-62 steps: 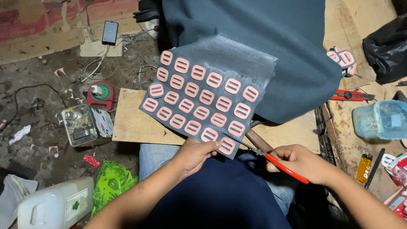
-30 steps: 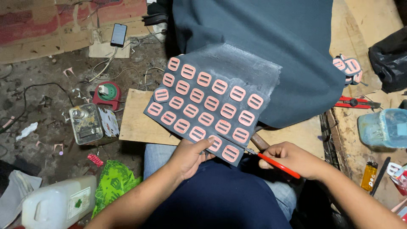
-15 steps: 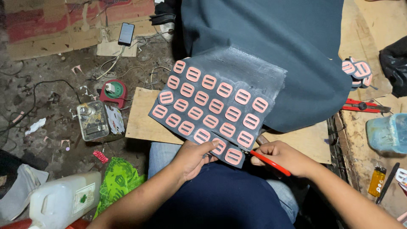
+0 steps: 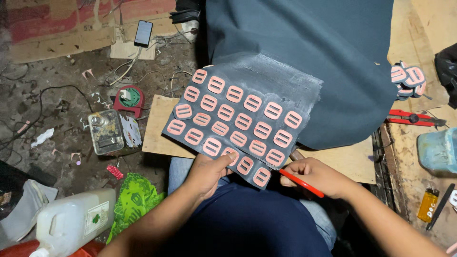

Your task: The person uses red-handled scissors to cut out small rectangular pieces from a dark sheet of material. The cut pieces are placed on a wooden board, and the person continues cutting more pieces from the sheet.

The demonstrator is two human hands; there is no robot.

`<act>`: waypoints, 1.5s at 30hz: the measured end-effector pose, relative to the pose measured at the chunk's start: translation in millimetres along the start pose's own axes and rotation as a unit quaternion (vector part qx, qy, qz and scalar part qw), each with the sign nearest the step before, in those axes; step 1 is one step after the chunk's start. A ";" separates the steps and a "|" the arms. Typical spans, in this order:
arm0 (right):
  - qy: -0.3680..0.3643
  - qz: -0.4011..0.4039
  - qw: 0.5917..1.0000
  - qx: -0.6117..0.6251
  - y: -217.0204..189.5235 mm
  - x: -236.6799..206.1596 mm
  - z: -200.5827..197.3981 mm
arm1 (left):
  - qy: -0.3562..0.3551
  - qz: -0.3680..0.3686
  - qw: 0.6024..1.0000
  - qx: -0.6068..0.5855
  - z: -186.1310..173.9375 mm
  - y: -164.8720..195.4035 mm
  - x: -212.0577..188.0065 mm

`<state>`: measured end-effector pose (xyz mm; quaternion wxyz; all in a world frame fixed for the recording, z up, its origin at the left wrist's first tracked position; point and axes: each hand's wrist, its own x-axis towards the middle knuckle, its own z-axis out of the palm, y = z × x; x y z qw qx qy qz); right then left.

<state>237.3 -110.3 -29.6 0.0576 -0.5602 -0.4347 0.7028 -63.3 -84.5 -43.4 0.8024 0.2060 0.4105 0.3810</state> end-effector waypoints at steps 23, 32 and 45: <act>0.002 -0.020 0.999 -0.026 -15.1 5.3 13.0 | -0.002 0.027 1.000 -0.006 -3.6 -4.1 -6.4; -0.080 0.055 0.994 -0.047 -32.1 -20.0 5.6 | 0.050 0.074 0.996 -0.010 -11.7 5.4 -10.7; -0.121 0.071 0.987 -0.072 -70.3 -32.7 -7.7 | 0.029 0.087 0.996 -0.020 -24.2 8.2 -10.1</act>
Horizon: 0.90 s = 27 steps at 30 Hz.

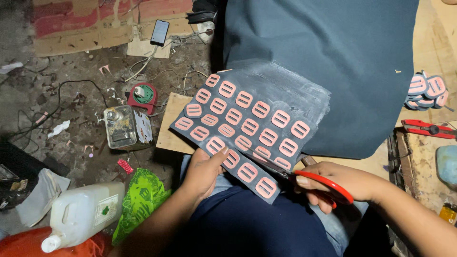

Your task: The person uses red-handled scissors to cut out small rectangular pieces from a dark sheet of material. The cut pieces are placed on a wooden board, and the person continues cutting more pieces from the sheet.

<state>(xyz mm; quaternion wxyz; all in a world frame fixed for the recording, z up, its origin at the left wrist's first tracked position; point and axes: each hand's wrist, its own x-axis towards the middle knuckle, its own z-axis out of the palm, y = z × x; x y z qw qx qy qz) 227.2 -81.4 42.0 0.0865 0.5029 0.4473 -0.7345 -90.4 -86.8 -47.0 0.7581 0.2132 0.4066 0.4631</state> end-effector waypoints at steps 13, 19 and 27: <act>0.047 0.031 0.998 0.012 -33.9 37.3 22.7 | -0.018 -0.020 0.999 0.018 -3.7 -1.6 -7.3; 0.058 0.004 0.998 0.017 -24.0 51.4 28.2 | -0.033 -0.053 0.998 -0.003 -5.4 -1.7 -9.8; 0.084 -0.002 0.996 0.008 -12.7 48.5 29.5 | 0.045 -0.025 0.998 -0.045 -3.2 -0.4 -10.3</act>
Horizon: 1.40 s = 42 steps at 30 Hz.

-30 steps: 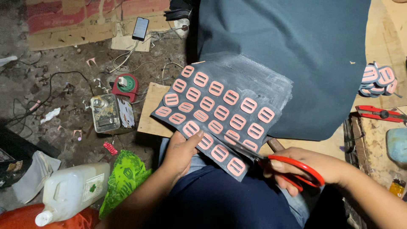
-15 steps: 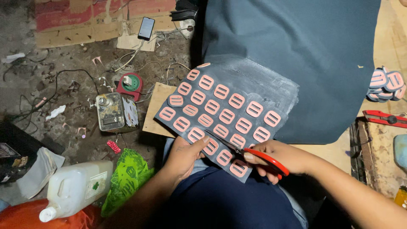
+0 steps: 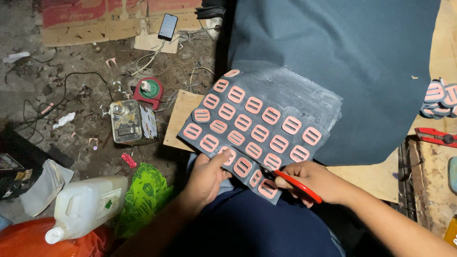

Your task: The person uses red-handled scissors to cut out small rectangular pieces from a dark sheet of material. The cut pieces are placed on a wooden board, and the person continues cutting more pieces from the sheet.

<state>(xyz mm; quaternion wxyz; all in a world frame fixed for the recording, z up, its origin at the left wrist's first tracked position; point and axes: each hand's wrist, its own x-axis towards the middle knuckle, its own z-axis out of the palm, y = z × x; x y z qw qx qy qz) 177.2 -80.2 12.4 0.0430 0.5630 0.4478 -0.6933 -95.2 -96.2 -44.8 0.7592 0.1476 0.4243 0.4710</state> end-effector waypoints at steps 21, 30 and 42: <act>-0.017 -0.039 0.999 -0.008 -16.1 10.3 2.2 | 0.036 0.102 0.993 -0.038 -3.9 8.3 4.9; -0.011 -0.044 0.999 0.002 -25.9 17.7 12.6 | 0.029 0.052 0.997 -0.050 -11.3 7.8 1.8; -0.002 -0.037 0.998 -0.051 -45.9 27.8 15.0 | 0.007 0.047 0.998 -0.048 -13.0 0.8 0.2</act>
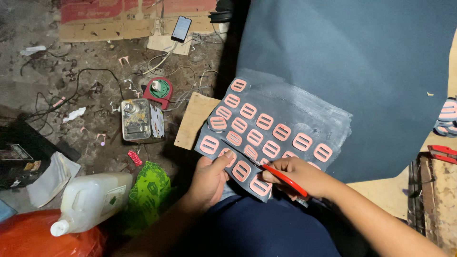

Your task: The person uses red-handled scissors to cut out small rectangular pieces from a dark sheet of material. The cut pieces are placed on a wooden board, and the person continues cutting more pieces from the sheet.

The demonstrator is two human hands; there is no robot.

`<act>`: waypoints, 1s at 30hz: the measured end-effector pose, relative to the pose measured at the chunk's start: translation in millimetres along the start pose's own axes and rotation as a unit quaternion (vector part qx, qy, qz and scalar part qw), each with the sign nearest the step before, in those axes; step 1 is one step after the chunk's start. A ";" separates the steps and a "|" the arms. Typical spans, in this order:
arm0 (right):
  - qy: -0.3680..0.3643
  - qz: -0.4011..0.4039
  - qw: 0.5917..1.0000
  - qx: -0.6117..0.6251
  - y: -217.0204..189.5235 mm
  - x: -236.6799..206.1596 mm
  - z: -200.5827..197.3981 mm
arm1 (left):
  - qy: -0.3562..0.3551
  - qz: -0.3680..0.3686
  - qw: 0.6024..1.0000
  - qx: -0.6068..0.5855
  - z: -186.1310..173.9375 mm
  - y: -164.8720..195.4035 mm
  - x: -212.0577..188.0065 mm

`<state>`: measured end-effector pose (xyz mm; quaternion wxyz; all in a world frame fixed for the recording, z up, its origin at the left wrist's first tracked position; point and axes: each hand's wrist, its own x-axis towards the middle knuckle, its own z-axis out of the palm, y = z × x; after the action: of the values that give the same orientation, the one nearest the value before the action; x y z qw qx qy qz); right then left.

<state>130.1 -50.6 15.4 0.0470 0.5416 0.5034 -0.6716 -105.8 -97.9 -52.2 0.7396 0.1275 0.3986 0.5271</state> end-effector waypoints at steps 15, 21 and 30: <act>-0.018 -0.047 0.993 0.105 4.7 11.7 7.1 | 0.061 0.059 0.996 -0.010 -7.9 22.0 9.8; -0.023 -0.048 0.990 0.128 9.7 17.9 8.3 | 0.040 0.047 0.998 -0.032 -12.2 21.5 9.6; -0.019 -0.004 0.991 0.135 8.6 19.1 2.2 | 0.052 0.045 0.997 -0.039 -12.8 23.7 10.3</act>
<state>126.0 -47.2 -5.0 -0.0199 0.5283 0.4091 -0.7438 -129.9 -82.1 -50.8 0.6977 0.0888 0.4094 0.5811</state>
